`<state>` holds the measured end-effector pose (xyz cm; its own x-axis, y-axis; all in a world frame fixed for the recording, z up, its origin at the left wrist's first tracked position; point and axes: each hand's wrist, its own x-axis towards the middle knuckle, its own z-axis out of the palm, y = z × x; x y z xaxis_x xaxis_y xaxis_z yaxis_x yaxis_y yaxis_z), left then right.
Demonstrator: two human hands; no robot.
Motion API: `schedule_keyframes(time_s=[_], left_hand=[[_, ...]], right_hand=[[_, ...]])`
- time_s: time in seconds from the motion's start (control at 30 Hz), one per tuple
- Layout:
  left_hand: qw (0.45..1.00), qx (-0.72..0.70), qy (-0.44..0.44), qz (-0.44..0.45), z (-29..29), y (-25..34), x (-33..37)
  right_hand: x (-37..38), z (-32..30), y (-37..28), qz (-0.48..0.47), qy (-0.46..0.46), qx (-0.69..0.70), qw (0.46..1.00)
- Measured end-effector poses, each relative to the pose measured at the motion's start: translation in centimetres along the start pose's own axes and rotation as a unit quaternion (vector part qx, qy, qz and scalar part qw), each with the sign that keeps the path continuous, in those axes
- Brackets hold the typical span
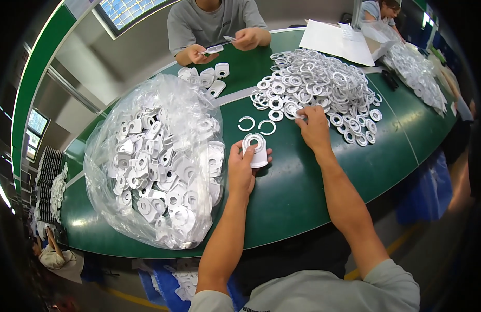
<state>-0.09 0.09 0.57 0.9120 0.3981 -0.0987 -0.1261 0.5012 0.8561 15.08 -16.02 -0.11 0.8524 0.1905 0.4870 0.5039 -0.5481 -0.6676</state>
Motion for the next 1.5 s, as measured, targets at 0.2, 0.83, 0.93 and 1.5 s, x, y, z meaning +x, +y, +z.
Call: schedule_keyframes(time_s=[0.2, 0.83, 0.93, 1.5], left_hand=[[0.999, -0.020, 0.036, 0.012, 0.1, -0.4, 0.4], [0.999, 0.039, 0.001, -0.002, 0.2, -0.3, 0.1], [0.998, 0.051, -0.040, -0.018, -0.1, -0.7, 0.2], [0.996, 0.017, -0.075, -0.044, 0.2, -0.8, -0.1]], right_hand=[[-0.1, 0.6, -0.6, -0.015, 0.002, -0.034, 0.999], [-2.4, -0.6, -5.6, 0.177, -0.210, 0.440, 0.855], [-2.7, -0.9, -6.1, 0.204, -0.244, 0.470, 0.823], [-4.0, 0.6, -6.1, 0.139, -0.192, 0.296, 0.925]])
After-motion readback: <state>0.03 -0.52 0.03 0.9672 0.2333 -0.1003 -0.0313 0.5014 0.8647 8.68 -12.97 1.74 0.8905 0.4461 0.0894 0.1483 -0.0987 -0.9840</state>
